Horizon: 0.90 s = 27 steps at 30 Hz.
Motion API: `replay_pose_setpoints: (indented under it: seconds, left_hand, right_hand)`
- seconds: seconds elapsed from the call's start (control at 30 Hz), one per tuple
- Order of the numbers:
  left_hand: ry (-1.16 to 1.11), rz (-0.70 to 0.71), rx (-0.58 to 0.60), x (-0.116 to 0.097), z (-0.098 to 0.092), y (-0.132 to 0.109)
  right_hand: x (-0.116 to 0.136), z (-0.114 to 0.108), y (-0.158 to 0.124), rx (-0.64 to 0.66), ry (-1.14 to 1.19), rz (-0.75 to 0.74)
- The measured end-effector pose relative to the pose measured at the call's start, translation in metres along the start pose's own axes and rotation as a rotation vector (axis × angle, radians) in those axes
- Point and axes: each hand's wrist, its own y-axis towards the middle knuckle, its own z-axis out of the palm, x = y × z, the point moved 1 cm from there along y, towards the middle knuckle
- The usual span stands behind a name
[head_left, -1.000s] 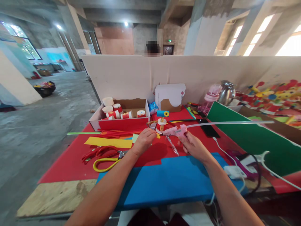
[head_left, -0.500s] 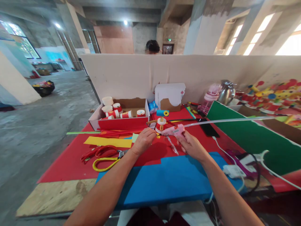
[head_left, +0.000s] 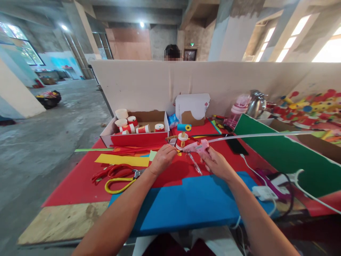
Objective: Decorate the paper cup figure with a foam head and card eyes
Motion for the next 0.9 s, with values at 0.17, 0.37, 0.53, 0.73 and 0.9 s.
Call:
replay_pose_setpoints:
  seconds: [0.17, 0.37, 0.53, 0.73, 0.9]
  left_hand:
    - [-0.013, -0.006, -0.004, 0.001, 0.001, -0.001]
    - [-0.030, -0.041, -0.008, 0.000, 0.001, -0.001]
    - [-0.102, -0.107, -0.066, 0.001, 0.002, -0.001]
    - [-0.174, -0.148, -0.100, 0.001, 0.003, -0.001]
    - [-0.201, -0.173, -0.134, 0.002, 0.001, -0.002]
  right_hand:
    - [-0.002, 0.000, 0.000, 0.009, 0.012, 0.000]
    - [0.000, 0.001, -0.001, -0.006, 0.056, 0.033]
    - [-0.004, 0.003, -0.002, -0.033, 0.185, 0.102]
    - [-0.006, 0.012, -0.004, -0.050, 0.286, 0.166]
    - [-0.010, 0.012, -0.004, -0.095, 0.299, 0.178]
